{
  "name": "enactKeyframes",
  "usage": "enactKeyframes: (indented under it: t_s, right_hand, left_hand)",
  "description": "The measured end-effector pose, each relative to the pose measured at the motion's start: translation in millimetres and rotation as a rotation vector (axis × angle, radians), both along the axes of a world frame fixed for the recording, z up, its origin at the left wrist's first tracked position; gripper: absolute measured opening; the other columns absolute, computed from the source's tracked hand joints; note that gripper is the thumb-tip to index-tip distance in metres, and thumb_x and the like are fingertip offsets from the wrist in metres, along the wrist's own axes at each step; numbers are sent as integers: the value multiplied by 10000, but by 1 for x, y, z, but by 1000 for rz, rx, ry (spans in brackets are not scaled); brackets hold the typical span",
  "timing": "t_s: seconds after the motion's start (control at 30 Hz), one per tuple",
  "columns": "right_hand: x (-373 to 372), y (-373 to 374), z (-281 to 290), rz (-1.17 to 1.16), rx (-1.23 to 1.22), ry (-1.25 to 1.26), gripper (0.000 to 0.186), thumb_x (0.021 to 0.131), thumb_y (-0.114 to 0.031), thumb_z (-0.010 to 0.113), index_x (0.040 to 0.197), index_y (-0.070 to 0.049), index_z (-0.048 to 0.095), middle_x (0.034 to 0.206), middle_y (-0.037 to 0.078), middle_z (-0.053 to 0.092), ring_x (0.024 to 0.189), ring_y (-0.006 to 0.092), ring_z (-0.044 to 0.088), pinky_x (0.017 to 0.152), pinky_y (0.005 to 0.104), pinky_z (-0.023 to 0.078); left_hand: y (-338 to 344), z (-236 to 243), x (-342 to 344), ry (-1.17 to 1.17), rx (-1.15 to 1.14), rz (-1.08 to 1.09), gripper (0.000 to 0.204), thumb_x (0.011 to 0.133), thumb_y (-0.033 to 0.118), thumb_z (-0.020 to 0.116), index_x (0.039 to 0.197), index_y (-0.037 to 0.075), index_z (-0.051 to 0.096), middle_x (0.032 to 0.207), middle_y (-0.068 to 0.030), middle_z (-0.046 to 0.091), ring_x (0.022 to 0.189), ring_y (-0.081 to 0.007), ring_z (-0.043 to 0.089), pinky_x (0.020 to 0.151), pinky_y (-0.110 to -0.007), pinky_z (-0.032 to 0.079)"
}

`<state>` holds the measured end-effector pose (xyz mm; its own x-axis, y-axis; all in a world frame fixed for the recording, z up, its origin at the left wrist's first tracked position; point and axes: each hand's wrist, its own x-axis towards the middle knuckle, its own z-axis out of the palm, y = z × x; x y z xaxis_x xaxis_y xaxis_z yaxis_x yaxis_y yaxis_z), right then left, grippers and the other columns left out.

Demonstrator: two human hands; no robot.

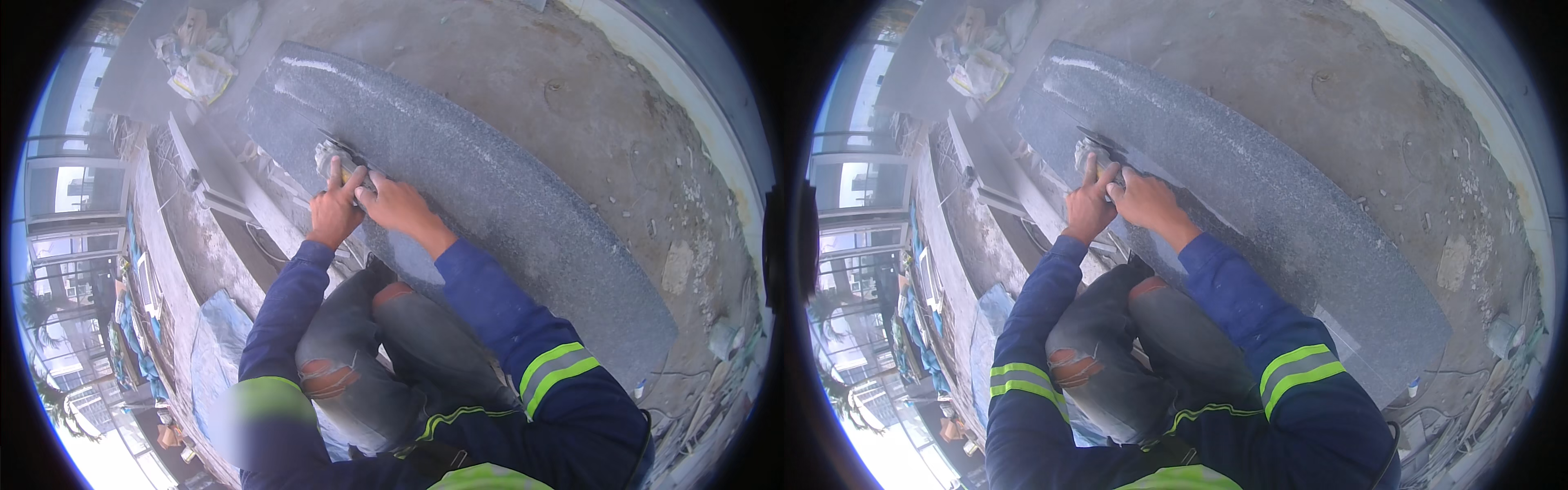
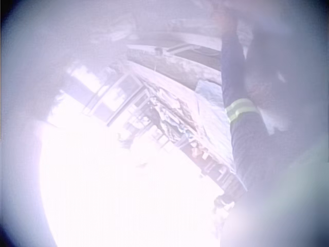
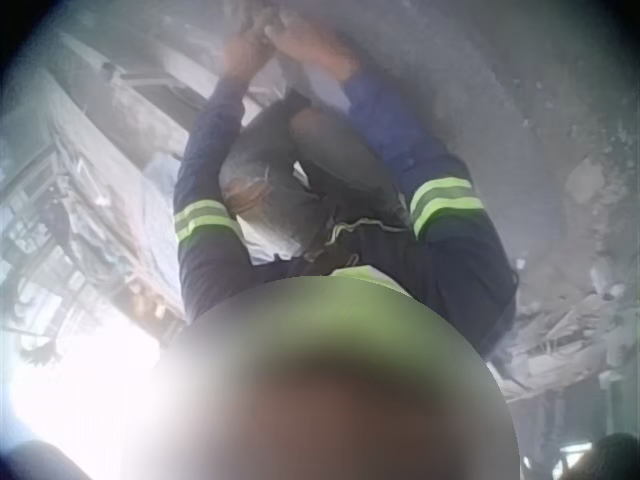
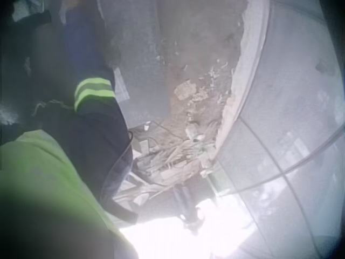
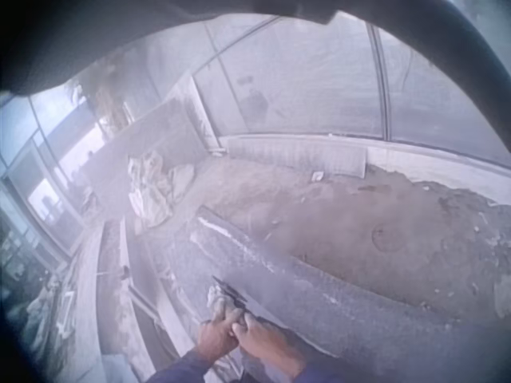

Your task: The person uses an angle grinder to grind the surface of a large gray stone slab. They move the grinder along the slab's surface, generating dust, and briefly pause to reposition the tool before continuing the grinding action.

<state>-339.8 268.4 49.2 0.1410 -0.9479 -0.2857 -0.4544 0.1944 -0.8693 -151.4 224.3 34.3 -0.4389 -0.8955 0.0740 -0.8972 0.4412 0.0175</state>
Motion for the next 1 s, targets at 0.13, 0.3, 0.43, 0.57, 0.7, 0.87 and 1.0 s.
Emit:
enactKeyframes:
  t_s: [0.13, 0.3, 0.43, 0.57, 0.7, 0.87, 1.0]
  right_hand:
    - [-10, 19, 4, 16, 57, -12, 738, 1112, -489, 508, 1630, 36, 489, 1332, 346, 736, 1304, 515, 687, 1112, 597, 524]
    - [-20, 40, 12, 9, 50, 9, 746, 1108, -489, 524, 1644, 28, 472, 1246, 340, 767, 1248, 533, 708, 1090, 610, 532]
    - [-27, 49, 19, 5, 48, 17, 748, 1108, -493, 525, 1645, 25, 473, 1212, 340, 775, 1218, 541, 718, 1075, 617, 538]
    - [-28, 52, 18, 5, 88, 3, 748, 1107, -508, 520, 1668, -16, 468, 1271, 340, 759, 1268, 534, 694, 1114, 597, 516]
    - [-23, 45, 11, -19, 39, -18, 735, 1107, -488, 521, 1636, 22, 491, 1195, 324, 783, 1211, 521, 726, 1072, 598, 540]
    - [-11, 19, 1, -13, 34, -49, 742, 1101, -495, 520, 1646, 9, 491, 1283, 314, 762, 1287, 497, 698, 1108, 583, 523]
    - [-1, 1, -2, -24, 4, -15, 747, 1100, -495, 519, 1649, 11, 488, 1370, 313, 732, 1335, 498, 672, 1130, 586, 513]
  left_hand:
    - [21, 2, -5, 15, 4, -16, 825, 744, 187, 867, 1501, 382, 605, 1675, -332, 479, 1045, -432, 818, 840, -493, 675]
    - [36, 6, -12, 3, -126, -113, 727, 783, 224, 839, 1471, 366, 650, 1643, -320, 533, 775, -371, 825, 670, -443, 664]
    - [44, 9, -17, -12, -139, -132, 741, 774, 205, 832, 1473, 366, 642, 1642, -317, 535, 753, -365, 820, 639, -440, 650]
    - [47, 10, -18, -4, -152, -146, 734, 776, 194, 828, 1467, 364, 649, 1645, -310, 535, 736, -358, 817, 628, -428, 647]
    - [37, 6, -13, -23, -118, -125, 712, 785, 195, 823, 1459, 360, 662, 1648, -305, 535, 738, -357, 817, 644, -422, 652]
    - [12, 0, -4, 0, -59, -68, 794, 745, 175, 856, 1476, 378, 622, 1640, -335, 525, 925, -421, 829, 753, -475, 685]
    - [-3, -2, 1, 21, -93, -91, 800, 747, 170, 855, 1480, 385, 618, 1644, -334, 521, 936, -411, 829, 760, -479, 687]
